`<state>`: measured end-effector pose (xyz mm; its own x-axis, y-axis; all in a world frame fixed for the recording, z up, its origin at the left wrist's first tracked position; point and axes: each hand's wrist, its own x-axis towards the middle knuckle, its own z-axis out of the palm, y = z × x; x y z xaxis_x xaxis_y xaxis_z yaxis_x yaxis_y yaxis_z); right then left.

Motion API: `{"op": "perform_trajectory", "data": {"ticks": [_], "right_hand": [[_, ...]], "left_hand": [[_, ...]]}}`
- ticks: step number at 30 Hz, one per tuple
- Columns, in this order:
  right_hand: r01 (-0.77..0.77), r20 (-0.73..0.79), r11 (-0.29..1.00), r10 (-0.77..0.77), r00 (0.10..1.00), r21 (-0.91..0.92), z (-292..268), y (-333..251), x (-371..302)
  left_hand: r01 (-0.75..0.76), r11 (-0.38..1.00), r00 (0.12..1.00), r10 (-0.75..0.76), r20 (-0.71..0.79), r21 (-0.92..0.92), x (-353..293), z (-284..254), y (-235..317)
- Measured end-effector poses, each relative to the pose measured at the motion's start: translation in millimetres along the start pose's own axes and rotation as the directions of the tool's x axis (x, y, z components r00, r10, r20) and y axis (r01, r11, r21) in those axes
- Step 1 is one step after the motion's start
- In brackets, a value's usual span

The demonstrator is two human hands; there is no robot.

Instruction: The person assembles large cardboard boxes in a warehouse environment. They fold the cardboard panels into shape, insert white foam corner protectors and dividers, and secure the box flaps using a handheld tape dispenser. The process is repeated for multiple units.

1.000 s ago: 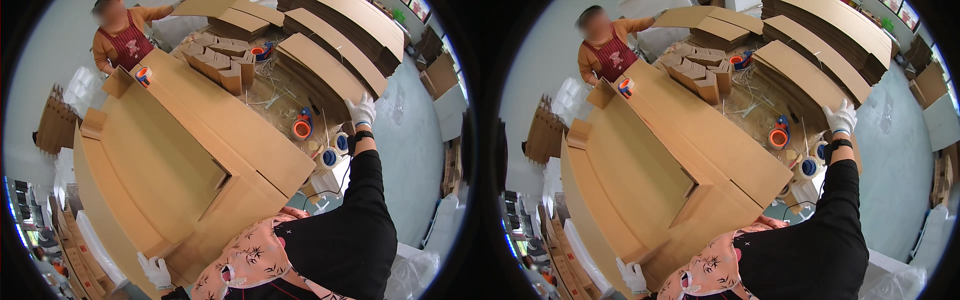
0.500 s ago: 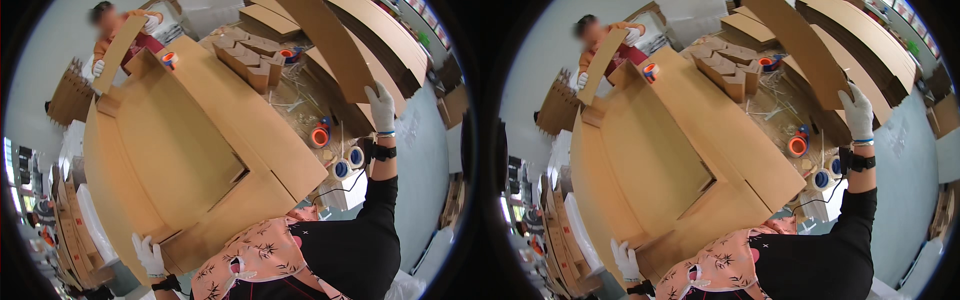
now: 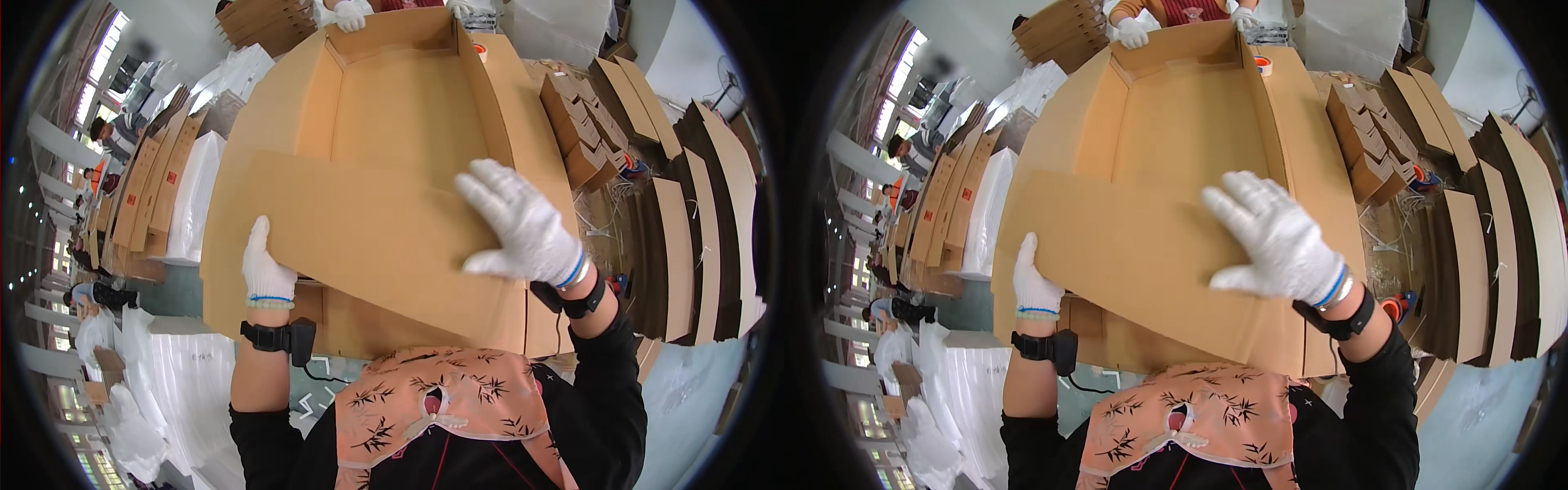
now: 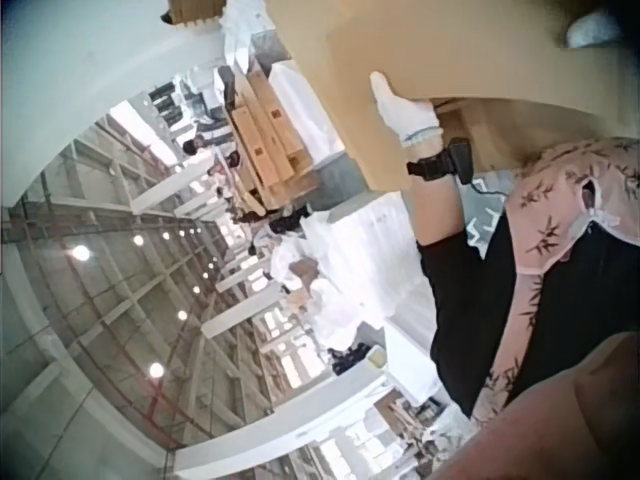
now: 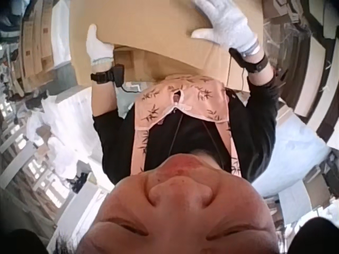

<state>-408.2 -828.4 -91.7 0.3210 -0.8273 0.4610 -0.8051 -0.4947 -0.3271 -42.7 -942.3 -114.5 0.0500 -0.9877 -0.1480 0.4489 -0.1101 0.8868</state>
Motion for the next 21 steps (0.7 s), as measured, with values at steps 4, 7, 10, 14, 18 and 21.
{"op": "perform_trajectory", "data": {"ticks": [4, 7, 10, 14, 18, 21], "right_hand": [[0.248, 0.159, 0.96, -0.227, 0.961, -0.133, 45, -23, 16], [0.305, 0.214, 0.904, -0.248, 0.945, -0.3, 62, -32, 28], [0.296, 0.125, 0.862, -0.269, 0.955, -0.411, 59, -15, 36], [0.103, 0.169, 0.99, -0.117, 0.979, 0.092, 52, 18, 23], [0.048, 0.377, 0.99, -0.095, 0.921, 0.132, 58, 5, 26], [-0.021, 0.515, 0.997, -0.017, 0.857, 0.069, 84, 6, 18]], "left_hand": [[-0.073, 0.989, 0.986, 0.091, -0.142, 0.131, 4, 20, 2], [-0.007, 0.994, 0.992, 0.02, -0.122, 0.107, -1, 24, 3], [0.105, 0.951, 0.993, -0.117, 0.024, 0.292, -8, 13, 15], [-0.395, 0.231, 0.916, 0.029, 0.399, 0.889, -26, -43, 24], [-0.361, -0.226, 0.913, 0.11, 0.392, 0.905, -32, -104, 26], [-0.634, -0.306, 0.633, 0.323, 0.704, 0.71, -14, -94, 28]]}}
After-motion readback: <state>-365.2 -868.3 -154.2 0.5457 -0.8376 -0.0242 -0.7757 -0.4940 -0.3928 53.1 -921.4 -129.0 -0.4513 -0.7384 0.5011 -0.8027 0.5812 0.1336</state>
